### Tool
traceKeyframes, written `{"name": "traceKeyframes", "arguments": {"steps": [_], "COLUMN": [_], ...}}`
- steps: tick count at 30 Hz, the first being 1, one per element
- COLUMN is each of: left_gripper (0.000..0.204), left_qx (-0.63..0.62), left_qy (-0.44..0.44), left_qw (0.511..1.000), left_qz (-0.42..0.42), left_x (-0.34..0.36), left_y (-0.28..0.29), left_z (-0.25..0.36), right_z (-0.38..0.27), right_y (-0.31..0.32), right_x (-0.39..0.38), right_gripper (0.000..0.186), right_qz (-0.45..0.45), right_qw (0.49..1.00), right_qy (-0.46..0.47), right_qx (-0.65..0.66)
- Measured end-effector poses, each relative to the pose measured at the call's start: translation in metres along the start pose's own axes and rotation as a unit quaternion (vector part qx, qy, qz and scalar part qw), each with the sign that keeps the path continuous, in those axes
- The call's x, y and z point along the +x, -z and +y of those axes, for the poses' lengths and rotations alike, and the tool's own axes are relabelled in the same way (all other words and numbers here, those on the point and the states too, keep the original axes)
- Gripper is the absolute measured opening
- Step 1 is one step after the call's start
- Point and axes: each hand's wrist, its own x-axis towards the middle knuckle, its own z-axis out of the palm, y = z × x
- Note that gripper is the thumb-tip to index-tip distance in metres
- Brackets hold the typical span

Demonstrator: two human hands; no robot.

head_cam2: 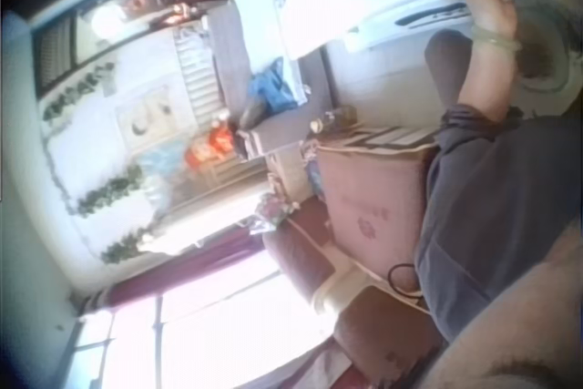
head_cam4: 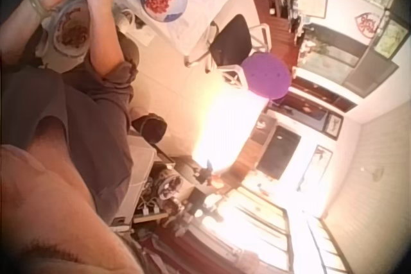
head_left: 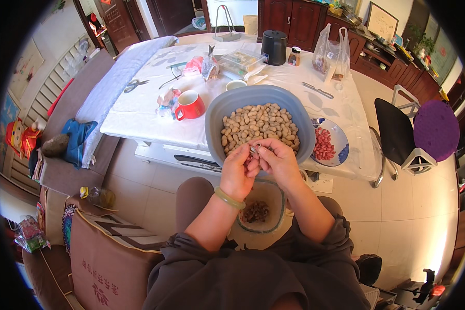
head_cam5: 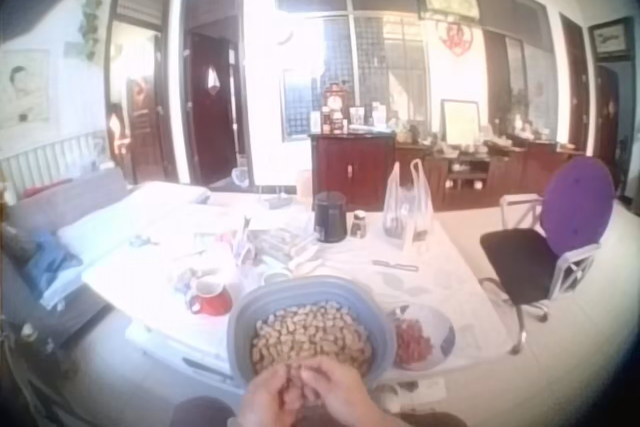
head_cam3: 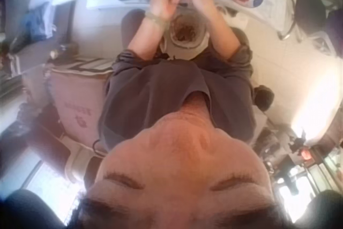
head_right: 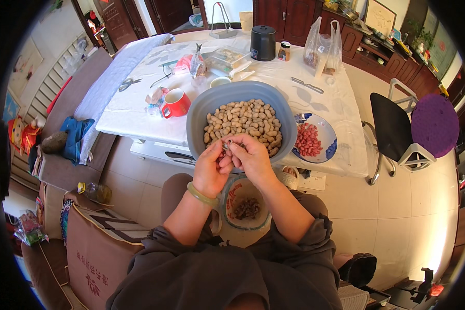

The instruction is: The person sits at a table and repeatedly picks peanuts from a large blue bowl, peels them by hand, and places the kernels into a small plate while discarding shells into a container below. The process continues throughout the clip with consistent hand movements and separation of shells from kernels.

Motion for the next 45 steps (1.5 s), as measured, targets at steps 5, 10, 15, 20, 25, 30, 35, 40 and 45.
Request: {"name": "traceKeyframes", "arguments": {"steps": [5,10,15,20,25,30,35,40,45], "left_gripper": [0.024,0.024,0.024,0.024,0.023,0.029,0.028,0.032,0.037], "left_qx": [-0.038,-0.053,-0.076,-0.062,-0.013,0.044,0.094,-0.016,-0.036], "left_qy": [0.014,0.048,0.070,0.073,0.049,0.048,0.070,0.088,0.086], "left_qw": [0.999,0.996,0.992,0.994,0.999,0.998,0.993,0.996,0.996], "left_qz": [0.028,0.052,0.068,0.055,0.015,0.007,-0.013,0.005,-0.004], "left_x": [0.001,0.003,0.003,0.003,0.002,-0.001,-0.003,-0.003,-0.001], "left_y": [0.005,0.007,0.005,0.005,0.003,-0.005,-0.011,-0.009,-0.003], "left_z": [-0.002,-0.001,0.000,0.002,0.003,0.006,0.010,0.007,0.005], "right_z": [-0.003,-0.008,-0.003,-0.008,-0.007,-0.012,-0.017,-0.025,-0.026], "right_y": [-0.001,-0.001,0.004,0.003,0.009,0.013,0.018,0.015,0.029], "right_x": [-0.001,-0.003,-0.001,-0.003,0.002,0.000,-0.002,-0.007,-0.009], "right_gripper": [0.015,0.012,0.018,0.018,0.013,0.012,0.009,0.008,0.009], "right_qz": [-0.034,-0.045,-0.054,-0.035,-0.017,-0.048,-0.076,-0.060,-0.102], "right_qw": [0.999,0.981,0.933,0.976,0.993,0.997,0.993,0.996,0.990], "right_qy": [0.005,0.074,0.205,0.093,0.029,-0.033,-0.057,-0.046,-0.069], "right_qx": [-0.018,-0.174,-0.293,-0.194,-0.111,-0.054,-0.071,-0.043,-0.071]}}
